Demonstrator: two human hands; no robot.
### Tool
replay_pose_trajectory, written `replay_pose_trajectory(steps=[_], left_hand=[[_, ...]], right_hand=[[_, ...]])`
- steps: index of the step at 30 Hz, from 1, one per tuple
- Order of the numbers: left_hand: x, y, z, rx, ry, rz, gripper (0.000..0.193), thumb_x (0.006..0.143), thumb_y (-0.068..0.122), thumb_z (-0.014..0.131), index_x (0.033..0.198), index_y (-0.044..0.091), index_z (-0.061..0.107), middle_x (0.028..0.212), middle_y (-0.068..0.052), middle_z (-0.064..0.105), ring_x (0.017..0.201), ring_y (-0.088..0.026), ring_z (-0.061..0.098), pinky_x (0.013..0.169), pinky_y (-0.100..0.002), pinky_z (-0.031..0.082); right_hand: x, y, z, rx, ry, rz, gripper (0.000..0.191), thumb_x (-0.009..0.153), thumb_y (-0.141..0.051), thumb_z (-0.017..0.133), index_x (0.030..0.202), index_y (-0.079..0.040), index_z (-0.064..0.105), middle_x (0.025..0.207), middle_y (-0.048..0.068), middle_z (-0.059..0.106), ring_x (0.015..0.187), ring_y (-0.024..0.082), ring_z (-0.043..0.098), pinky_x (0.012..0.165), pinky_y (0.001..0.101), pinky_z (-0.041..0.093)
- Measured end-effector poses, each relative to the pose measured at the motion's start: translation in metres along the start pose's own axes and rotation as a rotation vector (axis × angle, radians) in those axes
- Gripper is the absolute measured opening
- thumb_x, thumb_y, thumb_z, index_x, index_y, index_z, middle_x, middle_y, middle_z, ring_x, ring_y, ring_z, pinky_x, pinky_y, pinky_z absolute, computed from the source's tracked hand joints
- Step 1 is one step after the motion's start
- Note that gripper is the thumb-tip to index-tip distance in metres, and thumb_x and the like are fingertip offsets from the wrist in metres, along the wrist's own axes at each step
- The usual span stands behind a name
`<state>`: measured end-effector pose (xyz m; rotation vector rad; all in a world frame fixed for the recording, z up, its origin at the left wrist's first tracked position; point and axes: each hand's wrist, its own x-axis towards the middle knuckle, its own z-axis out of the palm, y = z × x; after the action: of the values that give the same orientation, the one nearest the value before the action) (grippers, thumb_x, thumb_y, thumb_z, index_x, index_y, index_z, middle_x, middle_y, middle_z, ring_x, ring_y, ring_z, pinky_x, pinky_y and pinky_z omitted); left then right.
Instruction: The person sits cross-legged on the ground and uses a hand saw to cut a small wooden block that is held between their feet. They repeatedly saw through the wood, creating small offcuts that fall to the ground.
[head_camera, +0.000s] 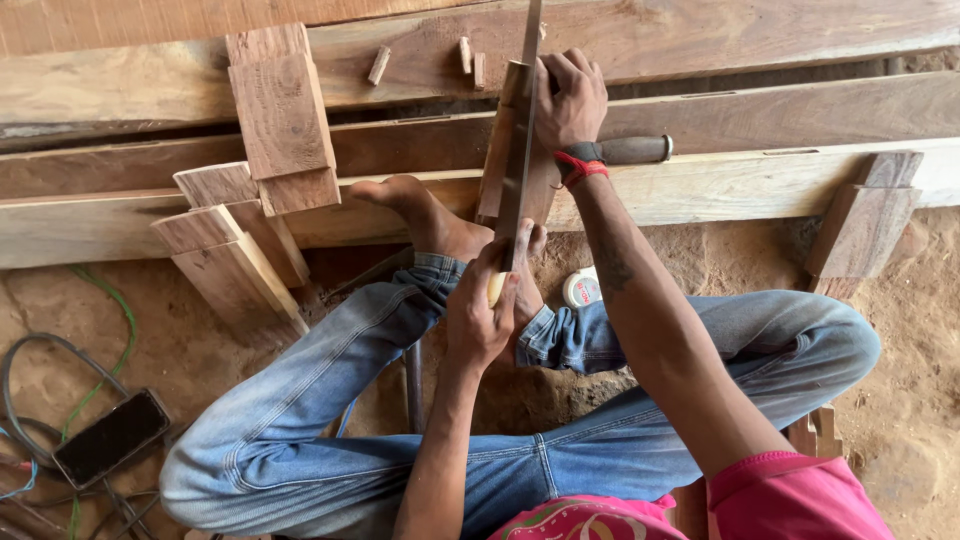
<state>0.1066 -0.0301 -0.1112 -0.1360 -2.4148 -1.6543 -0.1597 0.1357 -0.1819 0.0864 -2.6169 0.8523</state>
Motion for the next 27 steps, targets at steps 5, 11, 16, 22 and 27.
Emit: replay_pose_trajectory(steps=[5,11,16,22,27], left_hand=[[0.015,-0.001,-0.001,-0.021,0.079,0.112,0.036,0.107,0.014,0.062,0.139,-0.001,0.057,0.131,-0.021,0.069,0.116,-0.036,0.073,0.092,-0.039,0.063],[0.009,0.037,-0.029,0.033,0.019,-0.051,0.026,0.102,0.014,0.067,0.123,-0.001,0.068,0.113,-0.018,0.074,0.096,-0.033,0.077,0.078,-0.037,0.061],[-0.072,0.075,-0.063,0.058,0.117,-0.174,0.025,0.097,0.022,0.072,0.092,-0.002,0.07,0.099,-0.018,0.076,0.073,-0.029,0.073,0.063,-0.034,0.056],[-0.131,0.048,-0.061,-0.153,-0.057,-0.345,0.019,0.092,0.018,0.072,0.093,0.0,0.066,0.08,-0.013,0.065,0.062,-0.022,0.062,0.056,-0.038,0.049],[-0.122,0.042,-0.05,0.137,0.053,-0.155,0.02,0.098,0.022,0.074,0.095,0.003,0.068,0.081,-0.014,0.067,0.07,-0.027,0.064,0.064,-0.041,0.049]], right_hand=[[-0.001,0.006,0.005,-0.001,0.006,-0.001,0.035,0.106,-0.037,0.058,0.09,-0.011,0.074,0.086,0.002,0.06,0.081,0.018,0.053,0.078,0.037,0.046],[-0.002,0.011,0.012,0.037,-0.007,0.005,0.032,0.105,-0.037,0.059,0.096,-0.013,0.077,0.091,0.002,0.064,0.088,0.017,0.059,0.081,0.0365,0.048],[0.001,0.003,0.009,0.022,0.119,0.01,0.039,0.101,-0.046,0.067,0.105,-0.009,0.076,0.095,0.004,0.064,0.087,0.02,0.063,0.076,0.0376,0.051],[-0.003,-0.021,-0.016,0.093,0.077,-0.007,0.035,0.103,-0.044,0.067,0.097,-0.012,0.081,0.091,0.005,0.067,0.089,0.026,0.065,0.08,0.0398,0.051],[0.0,-0.026,-0.022,0.1,0.029,0.069,0.036,0.099,-0.045,0.068,0.094,-0.012,0.081,0.086,0.005,0.067,0.084,0.026,0.064,0.077,0.0397,0.051]])
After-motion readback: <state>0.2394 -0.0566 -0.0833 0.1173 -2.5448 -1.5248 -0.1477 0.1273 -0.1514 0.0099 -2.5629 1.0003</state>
